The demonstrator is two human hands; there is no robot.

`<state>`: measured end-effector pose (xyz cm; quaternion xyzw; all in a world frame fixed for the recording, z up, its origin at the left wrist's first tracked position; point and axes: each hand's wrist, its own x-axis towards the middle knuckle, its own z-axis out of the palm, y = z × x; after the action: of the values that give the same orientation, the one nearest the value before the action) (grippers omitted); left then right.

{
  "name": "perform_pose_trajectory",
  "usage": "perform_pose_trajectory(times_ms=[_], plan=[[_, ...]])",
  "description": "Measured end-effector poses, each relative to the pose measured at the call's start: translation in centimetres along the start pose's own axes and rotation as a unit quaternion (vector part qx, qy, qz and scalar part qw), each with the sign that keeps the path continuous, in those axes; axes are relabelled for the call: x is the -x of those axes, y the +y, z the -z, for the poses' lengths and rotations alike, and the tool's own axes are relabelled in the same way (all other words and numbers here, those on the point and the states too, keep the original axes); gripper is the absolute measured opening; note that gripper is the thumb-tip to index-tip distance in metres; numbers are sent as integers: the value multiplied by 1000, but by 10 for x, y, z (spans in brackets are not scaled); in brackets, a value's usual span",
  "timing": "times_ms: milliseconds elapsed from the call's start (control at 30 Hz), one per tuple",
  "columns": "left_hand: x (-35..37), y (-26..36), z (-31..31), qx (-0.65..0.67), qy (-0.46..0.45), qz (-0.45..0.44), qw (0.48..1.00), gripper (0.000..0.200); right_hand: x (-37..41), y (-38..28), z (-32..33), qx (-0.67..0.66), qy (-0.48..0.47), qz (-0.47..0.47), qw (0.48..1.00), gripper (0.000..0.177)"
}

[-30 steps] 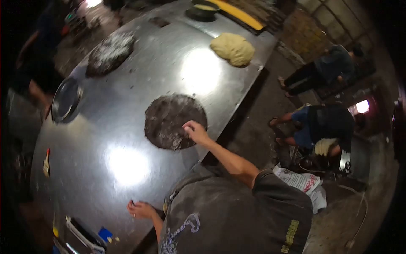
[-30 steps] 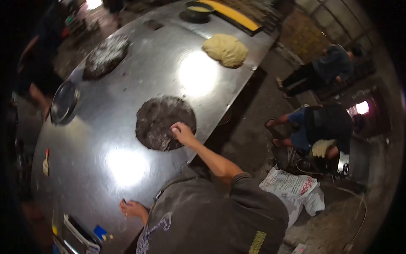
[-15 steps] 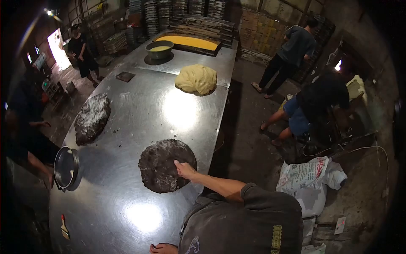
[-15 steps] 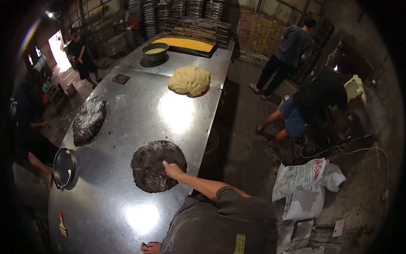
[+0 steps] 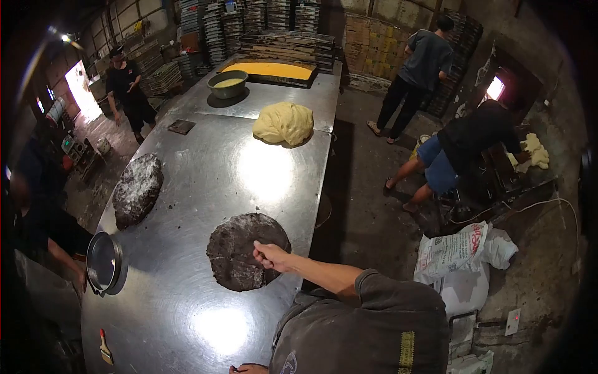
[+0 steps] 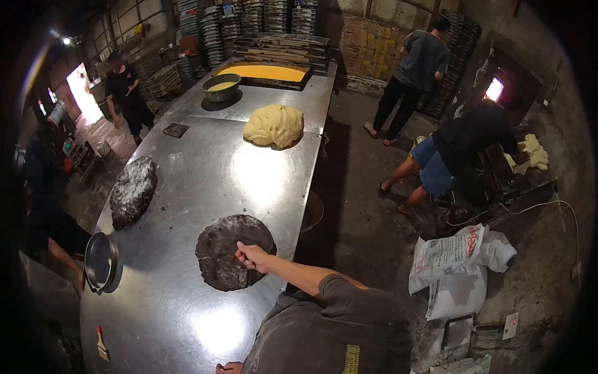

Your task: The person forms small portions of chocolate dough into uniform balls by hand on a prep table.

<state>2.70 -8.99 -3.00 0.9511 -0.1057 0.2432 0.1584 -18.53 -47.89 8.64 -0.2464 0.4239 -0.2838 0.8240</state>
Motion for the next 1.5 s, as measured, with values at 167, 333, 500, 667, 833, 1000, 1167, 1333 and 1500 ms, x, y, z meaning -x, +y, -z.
perform_pose_trajectory(times_ms=[167, 333, 500, 667, 833, 1000, 1167, 1333, 1500], plan=[[-3, 5, 5, 3, 3, -2, 1000, 24, 21, 12, 5, -13, -27, -8, 1000, 50], [-4, 9, 8, 1, 1, 1, 1000, 24, 15, 9, -3, -12, -30, -16, 999, 48], [-4, 10, 12, -3, 3, 12, 1000, 24, 14, 8, -8, 49, -62, 13, 997, 49], [-3, 10, 18, -10, 7, 32, 999, 24, 11, 16, -7, 78, -56, -65, 993, 50], [-2, 9, 19, -11, 6, 33, 999, 24, 11, 25, -11, 114, -115, -58, 985, 42], [-2, 9, 18, -8, 6, 28, 1000, 24, 17, 15, -27, 142, -83, -40, 986, 42], [-2, 10, 19, -3, 8, 21, 1000, 25, 17, 9, -12, 95, -87, -46, 991, 43], [-3, 12, 20, -3, 8, 17, 1000, 25, 8, 17, -8, 52, -49, -40, 997, 36], [-1, 9, 20, -4, 8, 15, 1000, 25, 6, 26, -7, 104, -38, 18, 994, 35]])
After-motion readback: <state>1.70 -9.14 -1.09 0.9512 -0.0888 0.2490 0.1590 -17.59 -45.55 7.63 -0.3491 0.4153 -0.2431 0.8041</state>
